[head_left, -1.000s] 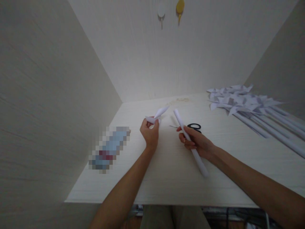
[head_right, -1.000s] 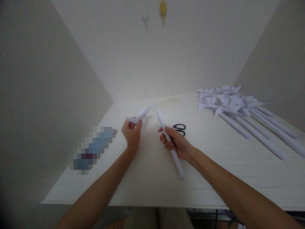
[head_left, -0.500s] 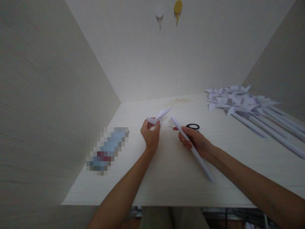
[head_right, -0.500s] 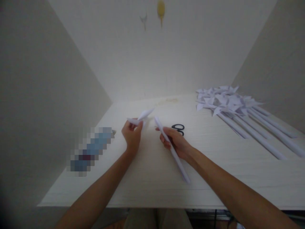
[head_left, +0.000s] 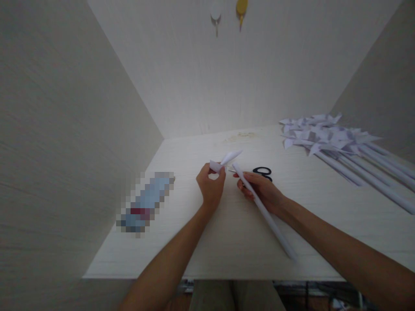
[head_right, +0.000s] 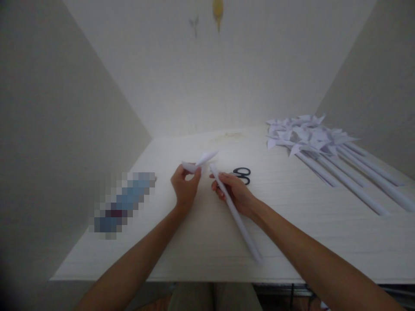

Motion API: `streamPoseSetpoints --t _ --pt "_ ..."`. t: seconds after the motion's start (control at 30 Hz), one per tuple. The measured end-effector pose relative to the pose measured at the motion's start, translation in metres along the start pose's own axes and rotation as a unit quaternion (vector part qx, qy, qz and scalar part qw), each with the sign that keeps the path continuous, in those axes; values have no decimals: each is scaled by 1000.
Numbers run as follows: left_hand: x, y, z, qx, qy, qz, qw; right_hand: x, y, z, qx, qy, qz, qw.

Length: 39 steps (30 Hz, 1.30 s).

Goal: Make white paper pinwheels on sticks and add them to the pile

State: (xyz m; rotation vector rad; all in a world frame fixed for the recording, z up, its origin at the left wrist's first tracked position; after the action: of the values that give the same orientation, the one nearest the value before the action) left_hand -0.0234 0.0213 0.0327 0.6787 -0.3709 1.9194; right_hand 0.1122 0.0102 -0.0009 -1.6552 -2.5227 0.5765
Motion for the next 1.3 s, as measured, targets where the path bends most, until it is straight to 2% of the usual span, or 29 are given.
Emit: streamPoseSetpoints --t 0.23,0.57,0.83,1.0,1.13,1.3 --pt "-3 -4 7 35 -22 -14 999 0 -4 -1 23 5 -3 1000" --pt "-3 -2 6 46 -17 5 999 1 -2 3 20 5 -14 1000" --pt "-5 -6 11 40 -55 -28 997 2 -2 5 23 6 -15 1000" --pt "-5 -10 7 -40 -42 -75 996 2 2 0 28 19 21 999" --pt "-7 -15 5 -128 -9 -130 983 2 7 -4 29 31 58 997" --pt "-7 -16 -3 -156 61 -116 979 2 12 -5 3 51 73 996"
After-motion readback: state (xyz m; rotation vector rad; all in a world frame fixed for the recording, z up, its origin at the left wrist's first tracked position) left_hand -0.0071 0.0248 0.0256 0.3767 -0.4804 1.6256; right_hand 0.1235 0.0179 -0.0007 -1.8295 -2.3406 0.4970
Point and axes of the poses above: each hand's wrist, its own x-axis towards the middle knuckle, its own y-axis out of the back of the hand, z = x × y, the point moved 5 cm from there along x, towards the middle knuckle, and after that the axes turned 12 degrees about -x, right-handed, at the moved point
